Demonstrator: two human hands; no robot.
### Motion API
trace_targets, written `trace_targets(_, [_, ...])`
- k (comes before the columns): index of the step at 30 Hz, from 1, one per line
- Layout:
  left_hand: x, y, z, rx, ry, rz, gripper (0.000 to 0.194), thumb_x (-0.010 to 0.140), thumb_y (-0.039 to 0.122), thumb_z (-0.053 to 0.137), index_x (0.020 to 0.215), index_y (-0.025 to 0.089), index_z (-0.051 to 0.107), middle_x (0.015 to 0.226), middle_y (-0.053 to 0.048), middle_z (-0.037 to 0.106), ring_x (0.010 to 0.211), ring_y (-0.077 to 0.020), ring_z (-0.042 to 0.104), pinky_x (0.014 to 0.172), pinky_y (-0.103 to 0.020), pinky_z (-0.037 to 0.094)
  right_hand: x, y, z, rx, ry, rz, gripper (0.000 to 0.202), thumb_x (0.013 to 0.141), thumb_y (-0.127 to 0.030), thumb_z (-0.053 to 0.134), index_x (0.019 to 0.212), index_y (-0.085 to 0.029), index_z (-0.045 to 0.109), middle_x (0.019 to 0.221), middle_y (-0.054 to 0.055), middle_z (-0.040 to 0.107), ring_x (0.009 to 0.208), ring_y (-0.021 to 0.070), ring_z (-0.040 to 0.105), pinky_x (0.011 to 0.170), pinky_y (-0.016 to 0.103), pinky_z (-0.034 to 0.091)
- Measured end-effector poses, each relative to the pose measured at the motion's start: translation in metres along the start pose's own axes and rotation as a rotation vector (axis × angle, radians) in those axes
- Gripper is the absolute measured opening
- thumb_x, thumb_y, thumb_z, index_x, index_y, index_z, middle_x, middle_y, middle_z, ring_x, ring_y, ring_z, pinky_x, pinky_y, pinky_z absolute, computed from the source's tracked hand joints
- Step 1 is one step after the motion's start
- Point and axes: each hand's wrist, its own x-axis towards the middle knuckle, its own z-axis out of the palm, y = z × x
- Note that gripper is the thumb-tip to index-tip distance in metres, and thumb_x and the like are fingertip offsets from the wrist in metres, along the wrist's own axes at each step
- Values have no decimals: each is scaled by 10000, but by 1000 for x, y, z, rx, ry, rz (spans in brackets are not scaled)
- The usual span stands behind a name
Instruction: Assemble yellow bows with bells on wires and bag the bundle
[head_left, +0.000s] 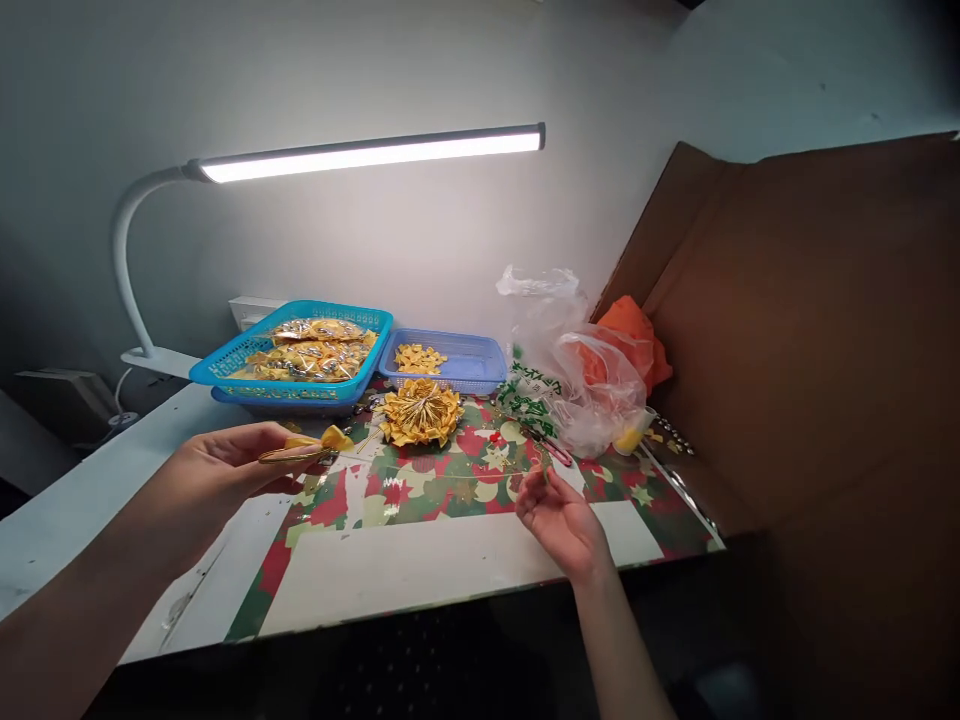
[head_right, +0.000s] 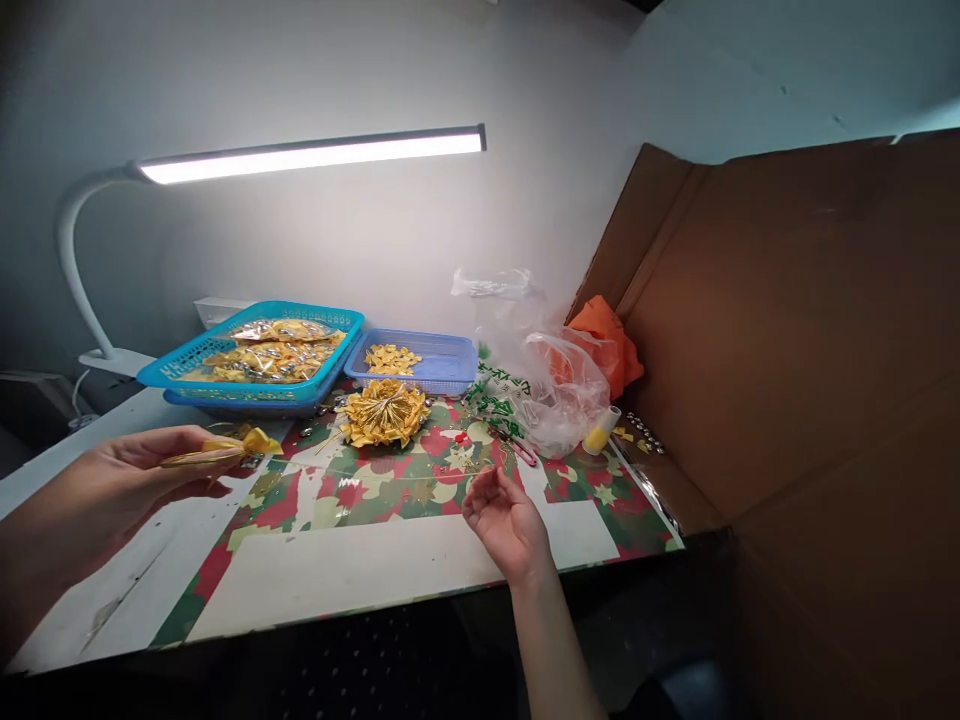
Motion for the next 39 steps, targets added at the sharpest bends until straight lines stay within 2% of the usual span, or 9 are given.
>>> trace_targets(5, [-2, 24, 3, 239, 33, 129, 231, 558, 389, 852, 620, 187, 759, 608, -60, 732, 518, -144, 626, 419, -180, 466, -47, 42, -32, -48, 190, -159, 52, 815, -200, 639, 823, -227, 596, 949, 25, 666, 888, 151, 669, 766, 312, 559])
trace_targets(8, [-6, 46, 20, 505, 65, 290, 217, 584, 372, 837, 588, 180, 735, 507, 2, 667, 469, -96, 555, 398, -156, 362, -79, 90, -45, -151, 285, -421, 177, 754, -215, 707, 875, -279, 595, 878, -51, 634, 738, 89, 615, 667, 217, 520])
trace_targets(11, [-20, 68, 49, 641, -46, 384, 149, 656, 340, 756, 622, 197, 734, 527, 16, 665, 491, -107, 571, 447, -185, 394, -98, 137, -32, -203, 12, -88, 230, 723, -366, 745, 876, -227, 642, 875, -2, 672, 680, 108, 606, 620, 232, 495])
trace_targets(14, [-39, 83, 75, 617, -127, 425, 146, 675, 336, 715, 603, 209, 706, 541, 13, 673, 513, -127, 597, 471, -207, 424, -95, 158, 12, -48, -288, 164, 458, 772, -546, 658, 1041, -176, 662, 1149, 93, 670, 978, 184, 645, 802, 293, 507])
trace_targets(17, [-57, 85, 83, 508, -183, 411, 171, 650, 363, 751, 595, 209, 701, 577, 2, 687, 558, -139, 624, 508, -216, 462, -76, 141, 61, 126, -396, 170, 525, 893, -637, 402, 1029, -194, 651, 1209, 78, 647, 1105, 195, 604, 925, 353, 475])
trace_targets(21, [-74, 72, 69, 200, -177, 259, 198, 606, 364, 812, 628, 189, 722, 653, -32, 711, 587, -145, 639, 531, -227, 507, -54, 95, 86, 128, -320, -117, 371, 1001, -279, 293, 754, -222, 564, 728, 1, 626, 766, 147, 610, 863, 349, 485])
trace_targets(26, [-87, 47, 34, -335, -55, 10, 331, 424, 286, 927, 559, 160, 652, 589, -24, 692, 548, -137, 648, 469, -186, 516, -54, 48, 52, 46, -270, -234, 424, 1003, -142, 241, 591, -206, 322, 482, -75, 211, 421, 108, 213, 473, 196, 360])
trace_targets(33, [-95, 23, -8, -503, 258, -215, 380, 313, 90, 888, 574, 163, 621, 540, 53, 672, 515, -133, 645, 454, -194, 559, -64, 4, 9, 0, -198, -227, 446, 1023, -200, 134, 639, -193, 360, 529, -70, 175, 458, 108, 140, 417, 148, 256])
trace_targets(39, [-107, 11, -29, -468, 424, -365, 174, 566, 4, 685, 587, 164, 620, 553, 53, 668, 507, -124, 632, 438, -201, 550, -67, -9, -10, -64, -193, -222, 410, 1021, -280, 190, 660, -201, 367, 574, -62, 170, 478, 112, 145, 417, 169, 242])
